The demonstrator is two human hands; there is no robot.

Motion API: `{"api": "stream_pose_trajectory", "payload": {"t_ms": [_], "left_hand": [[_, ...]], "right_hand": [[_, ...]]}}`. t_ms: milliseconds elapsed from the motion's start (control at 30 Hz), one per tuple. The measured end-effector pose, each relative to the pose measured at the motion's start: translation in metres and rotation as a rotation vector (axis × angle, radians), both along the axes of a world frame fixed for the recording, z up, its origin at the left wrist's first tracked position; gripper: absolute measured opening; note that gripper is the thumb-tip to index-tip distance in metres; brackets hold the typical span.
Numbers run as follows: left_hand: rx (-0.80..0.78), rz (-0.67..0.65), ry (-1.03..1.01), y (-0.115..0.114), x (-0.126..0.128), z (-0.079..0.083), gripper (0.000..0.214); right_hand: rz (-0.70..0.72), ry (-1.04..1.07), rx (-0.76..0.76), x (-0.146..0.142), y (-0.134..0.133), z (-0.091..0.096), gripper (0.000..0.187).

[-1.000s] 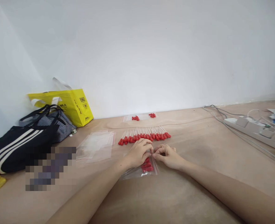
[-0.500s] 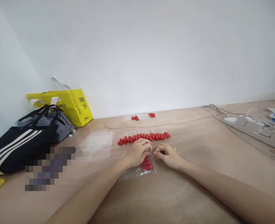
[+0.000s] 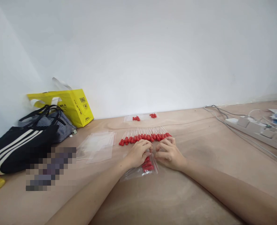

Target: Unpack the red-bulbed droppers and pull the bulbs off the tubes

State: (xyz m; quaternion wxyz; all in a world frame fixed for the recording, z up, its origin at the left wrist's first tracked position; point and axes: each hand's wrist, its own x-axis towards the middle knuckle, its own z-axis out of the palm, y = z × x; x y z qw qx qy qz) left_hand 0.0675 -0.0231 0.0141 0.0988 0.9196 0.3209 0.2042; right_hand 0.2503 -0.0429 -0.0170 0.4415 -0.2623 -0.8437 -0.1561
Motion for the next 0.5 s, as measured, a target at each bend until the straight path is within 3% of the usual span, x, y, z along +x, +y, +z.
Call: {"api": "stream_pose_trajectory", "payload": {"t_ms": [267,500], "left_hand": [[0.010,-0.029,-0.011,-0.0011,-0.0013,0.0010,0.008],[0.117,-0.107,-0.016,0.0008,-0.0038,0.0001,0.010]], "right_hand": [[-0.009,-0.040,0.032,0.0011,-0.0001,0.0017,0.016],[-0.035,-0.035,0.033,0.0013,0.0026,-0.0031,0.017]]}}
